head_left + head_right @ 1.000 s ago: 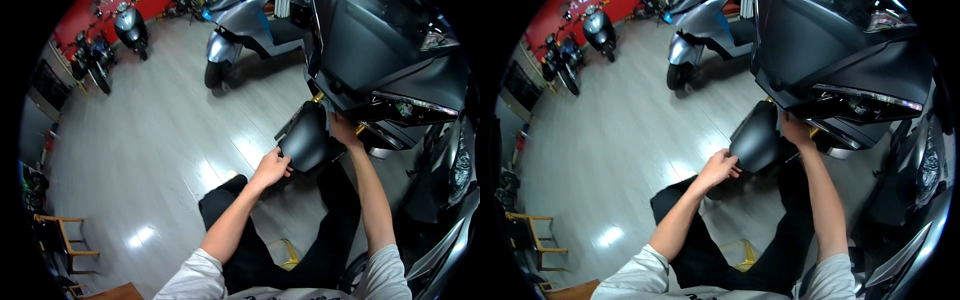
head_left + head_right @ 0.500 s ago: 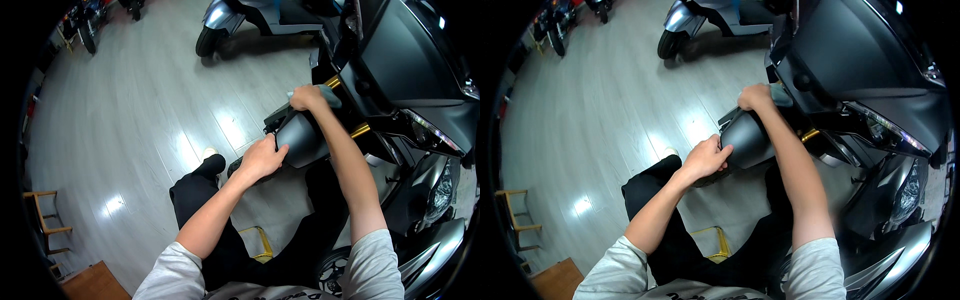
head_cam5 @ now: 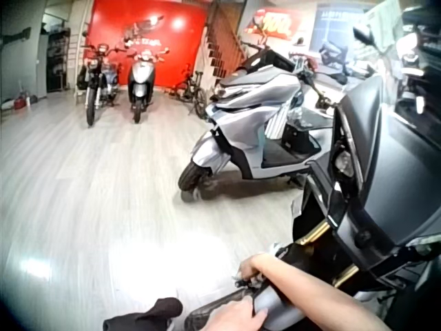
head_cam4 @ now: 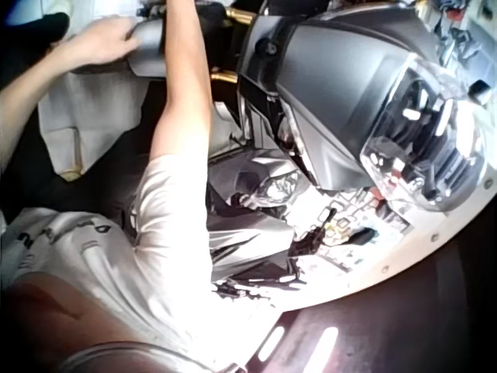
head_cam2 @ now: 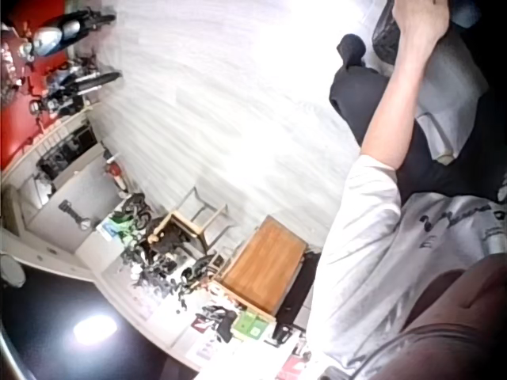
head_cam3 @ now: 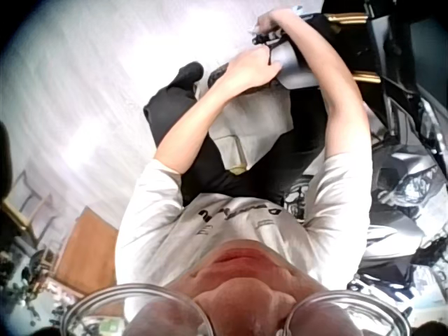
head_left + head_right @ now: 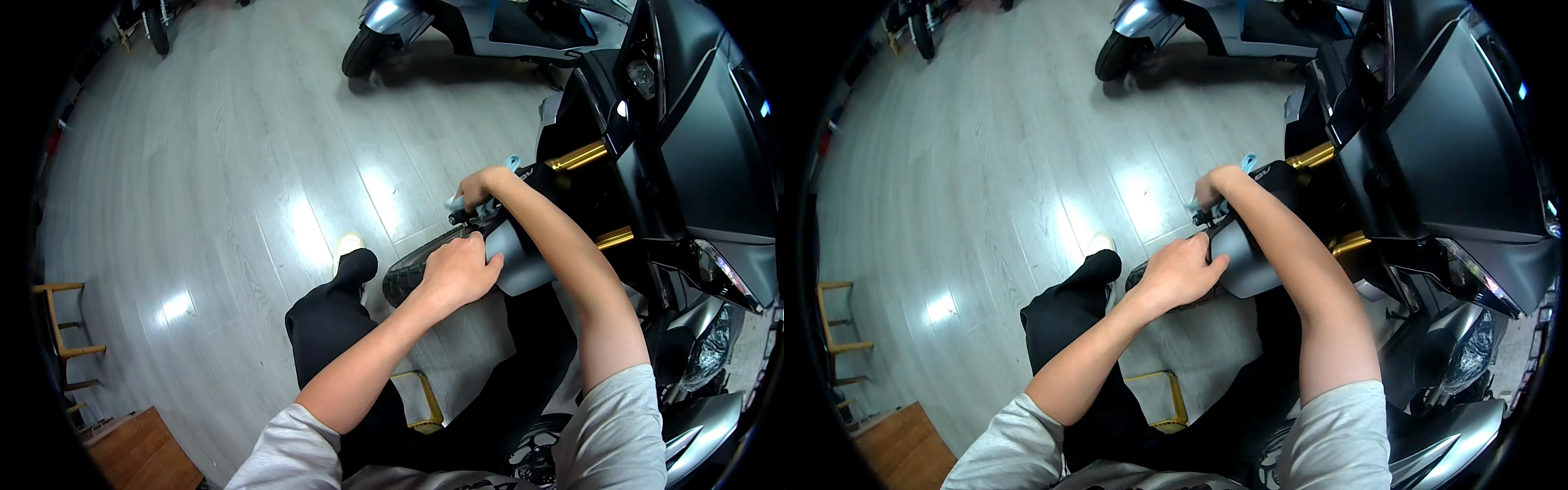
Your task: The person wipes the front fender of a black motorcycle with a light blue microfiber cloth. They repeatedly fold the cloth and wipe the same area, focusing on the upper and side surfaces of the fender.
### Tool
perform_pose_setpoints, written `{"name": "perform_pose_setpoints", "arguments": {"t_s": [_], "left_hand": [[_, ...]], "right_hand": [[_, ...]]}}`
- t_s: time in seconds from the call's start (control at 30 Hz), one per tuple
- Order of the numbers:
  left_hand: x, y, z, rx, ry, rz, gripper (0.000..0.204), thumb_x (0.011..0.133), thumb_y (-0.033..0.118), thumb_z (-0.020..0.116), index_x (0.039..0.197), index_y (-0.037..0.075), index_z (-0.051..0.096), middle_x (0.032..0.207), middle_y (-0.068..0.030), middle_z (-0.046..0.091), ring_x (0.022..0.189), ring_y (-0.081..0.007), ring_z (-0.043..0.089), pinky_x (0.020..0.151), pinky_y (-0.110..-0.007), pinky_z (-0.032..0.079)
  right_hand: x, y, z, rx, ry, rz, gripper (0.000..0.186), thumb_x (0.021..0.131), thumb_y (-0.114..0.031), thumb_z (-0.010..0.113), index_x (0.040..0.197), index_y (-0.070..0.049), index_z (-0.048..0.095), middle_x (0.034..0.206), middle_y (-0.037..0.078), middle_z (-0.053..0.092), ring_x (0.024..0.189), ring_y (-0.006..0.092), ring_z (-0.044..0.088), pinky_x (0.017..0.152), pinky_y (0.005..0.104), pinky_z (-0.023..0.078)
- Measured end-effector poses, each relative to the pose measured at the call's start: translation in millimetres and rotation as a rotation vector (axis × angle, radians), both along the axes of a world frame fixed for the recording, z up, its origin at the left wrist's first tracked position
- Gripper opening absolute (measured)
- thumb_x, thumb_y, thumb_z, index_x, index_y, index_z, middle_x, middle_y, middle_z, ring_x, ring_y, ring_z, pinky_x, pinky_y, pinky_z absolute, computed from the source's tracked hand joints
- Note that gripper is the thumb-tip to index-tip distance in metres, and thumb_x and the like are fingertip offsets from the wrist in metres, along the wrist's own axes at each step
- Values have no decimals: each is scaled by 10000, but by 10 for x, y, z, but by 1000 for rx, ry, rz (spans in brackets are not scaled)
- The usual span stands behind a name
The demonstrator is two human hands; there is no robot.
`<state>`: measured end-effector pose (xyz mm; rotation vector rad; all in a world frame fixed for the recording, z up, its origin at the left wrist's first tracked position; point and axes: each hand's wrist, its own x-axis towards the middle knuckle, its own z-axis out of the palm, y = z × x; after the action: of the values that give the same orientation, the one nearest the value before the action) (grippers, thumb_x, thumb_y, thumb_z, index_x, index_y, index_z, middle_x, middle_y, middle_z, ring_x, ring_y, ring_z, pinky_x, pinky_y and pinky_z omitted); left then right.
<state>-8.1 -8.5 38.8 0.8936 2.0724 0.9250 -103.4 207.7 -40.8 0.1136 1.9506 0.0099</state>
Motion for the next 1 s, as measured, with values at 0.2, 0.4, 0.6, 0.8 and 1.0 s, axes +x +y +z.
{"name": "perform_pose_setpoints", "arguments": {"t_s": [0.2, 0.4, 0.6, 0.8, 1.0], "left_hand": [[2, -14, -141, 29, 17, 51, 464, 927, 436, 550, 918, -22, 620, 833, -183, 704, 849, -365, 684, 770, -455, 529], [-47, 15, -343, 100, -218, 57, 381, 949, 375, 584, 871, 3, 601, 745, -89, 706, 655, -154, 691, 619, -286, 544], [32, 57, -286, 226, -457, 139, 387, 947, 314, 533, 783, -31, 592, 712, -124, 684, 639, -187, 706, 599, -347, 534], [153, 91, -245, 232, -650, 215, 401, 982, 313, 543, 942, -85, 565, 775, -146, 662, 659, -206, 716, 577, -353, 520], [220, 97, -336, 312, -632, 261, 390, 963, 272, 549, 978, -117, 561, 829, -185, 670, 677, -243, 714, 606, -367, 538]], "right_hand": [[91, -121, 418, -101, 236, -29, 416, 815, -318, 722, 1134, -50, 724, 1015, 108, 745, 914, 254, 684, 837, 369, 511], [571, 419, 950, 180, 661, -312, 412, 906, -323, 573, 1175, -38, 699, 1136, 221, 695, 1062, 352, 667, 943, 437, 493], [1504, 717, 935, -56, 1260, -601, 548, 990, -447, 436, 1398, -97, 546, 1336, 197, 585, 1234, 328, 562, 1030, 436, 417], [1666, 792, 971, -143, 1289, -885, 541, 1001, -445, 428, 1288, -21, 603, 1180, 226, 625, 1120, 330, 589, 988, 396, 409], [1879, 1031, 763, -144, 1351, -1100, 496, 1009, -417, 443, 1171, 10, 636, 1064, 187, 620, 1012, 292, 565, 966, 373, 390]]}}
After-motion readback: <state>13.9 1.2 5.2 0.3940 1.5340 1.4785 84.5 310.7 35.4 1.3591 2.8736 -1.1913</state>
